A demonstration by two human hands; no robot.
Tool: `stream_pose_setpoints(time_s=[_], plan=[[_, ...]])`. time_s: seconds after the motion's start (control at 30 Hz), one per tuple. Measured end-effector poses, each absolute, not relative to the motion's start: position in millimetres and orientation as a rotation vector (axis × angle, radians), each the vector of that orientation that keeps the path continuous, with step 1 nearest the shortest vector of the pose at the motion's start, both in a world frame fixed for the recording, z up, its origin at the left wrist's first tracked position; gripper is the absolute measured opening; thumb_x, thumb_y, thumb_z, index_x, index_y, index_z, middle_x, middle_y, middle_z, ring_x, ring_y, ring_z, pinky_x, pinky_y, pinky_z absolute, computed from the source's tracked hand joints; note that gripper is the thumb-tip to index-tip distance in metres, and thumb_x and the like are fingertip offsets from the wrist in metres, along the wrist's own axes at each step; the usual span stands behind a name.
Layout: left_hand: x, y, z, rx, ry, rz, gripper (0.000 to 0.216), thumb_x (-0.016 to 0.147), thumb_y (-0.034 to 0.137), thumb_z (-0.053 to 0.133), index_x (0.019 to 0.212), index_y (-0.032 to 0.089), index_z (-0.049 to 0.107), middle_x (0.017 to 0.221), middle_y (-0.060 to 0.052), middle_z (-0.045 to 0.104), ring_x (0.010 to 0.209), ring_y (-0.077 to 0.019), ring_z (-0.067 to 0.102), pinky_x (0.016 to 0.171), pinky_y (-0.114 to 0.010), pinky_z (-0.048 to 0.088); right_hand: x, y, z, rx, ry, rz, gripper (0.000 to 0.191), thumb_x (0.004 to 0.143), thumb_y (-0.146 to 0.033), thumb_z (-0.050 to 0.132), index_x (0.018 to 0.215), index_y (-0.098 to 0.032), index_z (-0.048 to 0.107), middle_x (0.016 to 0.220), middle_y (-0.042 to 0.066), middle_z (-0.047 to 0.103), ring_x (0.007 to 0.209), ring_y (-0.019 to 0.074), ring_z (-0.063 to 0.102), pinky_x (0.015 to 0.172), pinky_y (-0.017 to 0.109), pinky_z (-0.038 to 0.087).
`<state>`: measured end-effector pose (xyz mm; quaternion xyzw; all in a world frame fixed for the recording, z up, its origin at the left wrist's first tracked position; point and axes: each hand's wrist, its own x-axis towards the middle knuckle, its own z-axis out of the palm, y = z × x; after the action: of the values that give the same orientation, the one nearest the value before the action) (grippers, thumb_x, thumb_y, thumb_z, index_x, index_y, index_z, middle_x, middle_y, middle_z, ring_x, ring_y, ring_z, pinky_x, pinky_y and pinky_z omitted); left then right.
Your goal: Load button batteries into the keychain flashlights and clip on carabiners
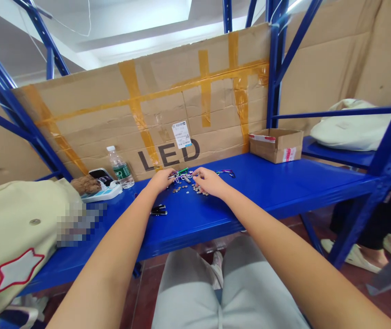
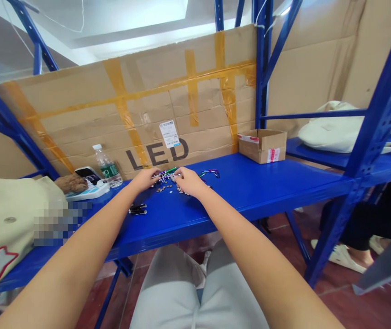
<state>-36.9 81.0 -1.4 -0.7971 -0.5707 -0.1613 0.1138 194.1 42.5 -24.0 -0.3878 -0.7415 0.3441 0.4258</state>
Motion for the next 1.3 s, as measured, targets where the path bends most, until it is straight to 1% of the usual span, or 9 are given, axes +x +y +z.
stream_pose_setpoints(time_s=[0.23,0.37,0.5,0.73,0.83,0.97,1.1,1.2,1.3], plan=[[-16,88,16,-2.059,-1.736,-0.401,0.031,0.085,0.016,0.052,0.114,0.017,0.062,0.118,-0.015,0.065,0.115,-0.0301,0.056,0.097,-0.043,0.040,197,44,-27,-1.000,-1.954,0.776,0.012,0.091,-0.022,0.050,0.101,-0.018,0.055,0.064,-0.004,0.057,0.049,0.0086,0.054,0.050,0.019,0.042],[-18,68,22,-2.076,-1.763,-0.312,0.025,0.089,0.024,0.048,0.103,0.019,0.068,0.109,-0.011,0.069,0.107,-0.0272,0.061,0.091,-0.036,0.045,197,41,-26,-1.002,-1.997,0.768,0.014,0.090,-0.022,0.050,0.101,-0.017,0.056,0.065,-0.002,0.059,0.051,0.0095,0.055,0.051,0.020,0.042],[-31,46,13,-2.189,-1.796,-0.204,0.021,0.086,0.026,0.052,0.095,0.021,0.070,0.100,-0.006,0.072,0.096,-0.0236,0.065,0.083,-0.031,0.048,196,41,-26,-1.013,-2.040,0.745,0.017,0.090,-0.020,0.047,0.103,-0.017,0.058,0.071,0.000,0.063,0.054,0.0110,0.056,0.053,0.022,0.043],[-49,30,-7,-2.381,-1.822,-0.186,0.023,0.085,0.026,0.053,0.098,0.021,0.072,0.106,-0.005,0.073,0.099,-0.0223,0.065,0.089,-0.029,0.047,199,43,-27,-1.058,-2.140,0.477,0.015,0.085,-0.016,0.053,0.094,-0.016,0.064,0.087,0.006,0.068,0.080,0.0168,0.060,0.072,0.025,0.041],[-57,18,3,-2.470,-1.852,-0.235,0.027,0.085,0.033,0.052,0.098,0.021,0.072,0.104,-0.004,0.073,0.094,-0.0210,0.066,0.083,-0.027,0.049,200,45,-29,-1.067,-2.173,0.404,0.013,0.085,-0.017,0.051,0.089,-0.017,0.064,0.089,0.005,0.069,0.080,0.0169,0.060,0.072,0.025,0.041],[-72,-3,17,-2.768,-1.993,-0.207,0.036,0.077,0.048,0.061,0.099,0.022,0.073,0.095,-0.002,0.075,0.084,-0.0196,0.067,0.073,-0.024,0.050,200,46,-31,-1.059,-2.210,0.344,0.014,0.084,-0.016,0.049,0.081,-0.018,0.063,0.086,0.004,0.069,0.079,0.0165,0.060,0.069,0.024,0.040],[-79,-8,16,-2.852,-2.053,-0.093,0.036,0.071,0.048,0.065,0.093,0.021,0.075,0.090,-0.002,0.075,0.083,-0.0194,0.067,0.072,-0.024,0.049,200,46,-31,-1.063,-2.247,0.285,0.016,0.084,-0.015,0.049,0.079,-0.018,0.063,0.086,0.004,0.069,0.078,0.0161,0.060,0.069,0.024,0.040],[-74,-6,12,-2.792,-2.022,-0.190,0.033,0.072,0.046,0.065,0.090,0.020,0.075,0.091,-0.003,0.075,0.085,-0.0211,0.067,0.074,-0.026,0.049,200,47,-30,-1.071,-2.281,0.210,0.016,0.082,-0.014,0.050,0.078,-0.018,0.064,0.089,0.004,0.069,0.084,0.0170,0.061,0.074,0.024,0.041],[-63,-6,10,-2.747,-1.872,-0.543,0.032,0.076,0.045,0.062,0.091,0.019,0.074,0.094,-0.004,0.074,0.087,-0.0212,0.065,0.078,-0.028,0.049,202,49,-30,-1.115,-2.288,0.126,0.017,0.084,-0.015,0.050,0.079,-0.017,0.066,0.094,0.007,0.069,0.092,0.0195,0.060,0.082,0.026,0.041]])
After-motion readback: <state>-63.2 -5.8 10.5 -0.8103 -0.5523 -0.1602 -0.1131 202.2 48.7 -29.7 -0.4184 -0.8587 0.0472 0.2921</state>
